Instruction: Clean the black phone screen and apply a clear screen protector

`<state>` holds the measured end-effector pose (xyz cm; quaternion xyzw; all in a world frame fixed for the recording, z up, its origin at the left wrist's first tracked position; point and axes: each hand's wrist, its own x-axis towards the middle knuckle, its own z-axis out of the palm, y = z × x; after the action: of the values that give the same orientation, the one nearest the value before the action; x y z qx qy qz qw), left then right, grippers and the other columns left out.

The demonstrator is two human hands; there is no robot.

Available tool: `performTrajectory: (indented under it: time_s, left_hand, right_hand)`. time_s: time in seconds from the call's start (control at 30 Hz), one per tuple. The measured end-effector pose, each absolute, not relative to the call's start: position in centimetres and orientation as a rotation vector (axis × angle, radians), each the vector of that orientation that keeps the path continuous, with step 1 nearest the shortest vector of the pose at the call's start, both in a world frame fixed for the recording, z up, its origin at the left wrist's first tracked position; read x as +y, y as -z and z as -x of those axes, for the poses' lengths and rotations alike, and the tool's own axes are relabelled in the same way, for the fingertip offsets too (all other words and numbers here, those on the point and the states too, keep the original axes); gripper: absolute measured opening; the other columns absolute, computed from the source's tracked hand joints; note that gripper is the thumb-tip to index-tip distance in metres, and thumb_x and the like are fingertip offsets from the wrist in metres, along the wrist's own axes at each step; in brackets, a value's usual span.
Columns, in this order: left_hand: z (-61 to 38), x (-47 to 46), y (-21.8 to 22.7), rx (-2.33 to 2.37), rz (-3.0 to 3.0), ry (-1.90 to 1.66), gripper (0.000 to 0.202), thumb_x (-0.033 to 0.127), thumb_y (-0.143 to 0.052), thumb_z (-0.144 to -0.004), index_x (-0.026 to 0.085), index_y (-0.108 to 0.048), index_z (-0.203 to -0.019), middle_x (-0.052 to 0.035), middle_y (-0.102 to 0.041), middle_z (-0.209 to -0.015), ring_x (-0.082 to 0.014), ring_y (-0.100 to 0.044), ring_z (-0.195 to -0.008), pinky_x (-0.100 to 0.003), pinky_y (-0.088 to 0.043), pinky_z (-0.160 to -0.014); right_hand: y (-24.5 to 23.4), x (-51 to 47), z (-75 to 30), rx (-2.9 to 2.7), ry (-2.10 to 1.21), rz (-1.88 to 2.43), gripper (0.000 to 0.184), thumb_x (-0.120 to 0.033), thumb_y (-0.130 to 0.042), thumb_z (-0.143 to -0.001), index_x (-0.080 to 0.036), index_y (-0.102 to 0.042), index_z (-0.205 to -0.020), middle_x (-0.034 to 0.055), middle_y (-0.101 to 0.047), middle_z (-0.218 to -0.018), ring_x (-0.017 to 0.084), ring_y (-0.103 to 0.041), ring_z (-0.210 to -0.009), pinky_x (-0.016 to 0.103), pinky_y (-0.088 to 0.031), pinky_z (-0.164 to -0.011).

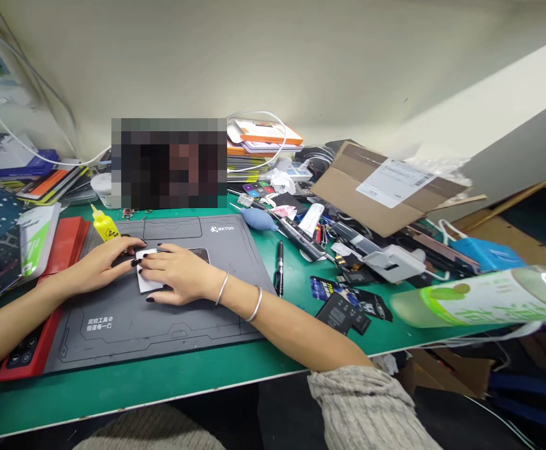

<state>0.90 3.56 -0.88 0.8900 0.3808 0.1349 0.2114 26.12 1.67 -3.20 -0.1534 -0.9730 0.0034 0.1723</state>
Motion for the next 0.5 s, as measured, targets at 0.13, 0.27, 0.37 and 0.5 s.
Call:
performTrajectory:
  time_s: [0.13,0.27,0.37,0.5]
  left_hand:
    - [-0.83,3.64,1.02,1.046,-2.484,-0.389,0.043,0.044,-0.046,-0.095,0.019,-0.053,-0.130,-0.0130,-0.065,-0.122,-0.0271,-0.063,-0.107,-0.045,-0.050,-0.098]
    - [-0.74,3.64,1.22,1.057,-2.485,-0.382,0.045,0.044,-0.046,-0.094,0.019,-0.052,-0.132,-0.0137,-0.064,-0.126,-0.0273,-0.063,-0.107,-0.046,-0.050,-0.099]
    - [-0.74,3.59,1.30,1.058,-2.485,-0.391,0.046,0.046,-0.045,-0.095,0.018,-0.053,-0.131,-0.0142,-0.065,-0.125,-0.0281,-0.063,-0.109,-0.046,-0.050,-0.099]
    - [-0.74,3.51,1.30,1.064,-2.487,-0.393,0.046,0.047,-0.045,-0.095,0.018,-0.053,-0.131,-0.0143,-0.065,-0.126,-0.0284,-0.063,-0.110,-0.046,-0.050,-0.100]
  right_hand:
    - [3.29,1.84,-26.14,-2.741,-0.018,0.544,0.038,-0.038,-0.055,-0.098,-0.013,-0.065,-0.125,0.0172,-0.068,-0.131,0.028,-0.058,-0.130,0.050,-0.041,-0.110]
    - [3.35,1.90,-26.69,-2.678,-0.035,0.514,0.031,-0.040,-0.057,-0.096,-0.015,-0.072,-0.107,0.0138,-0.076,-0.115,0.026,-0.070,-0.109,0.048,-0.046,-0.104]
    - [3.25,1.50,-26.55,-2.739,-0.039,0.454,0.037,-0.043,-0.054,-0.097,-0.015,-0.069,-0.116,0.0143,-0.071,-0.128,0.027,-0.063,-0.123,0.050,-0.041,-0.110]
    - [3.46,1.40,-26.18,-2.749,0.028,0.555,0.043,-0.042,-0.053,-0.098,-0.012,-0.063,-0.127,0.0183,-0.064,-0.138,0.029,-0.057,-0.131,0.051,-0.039,-0.111]
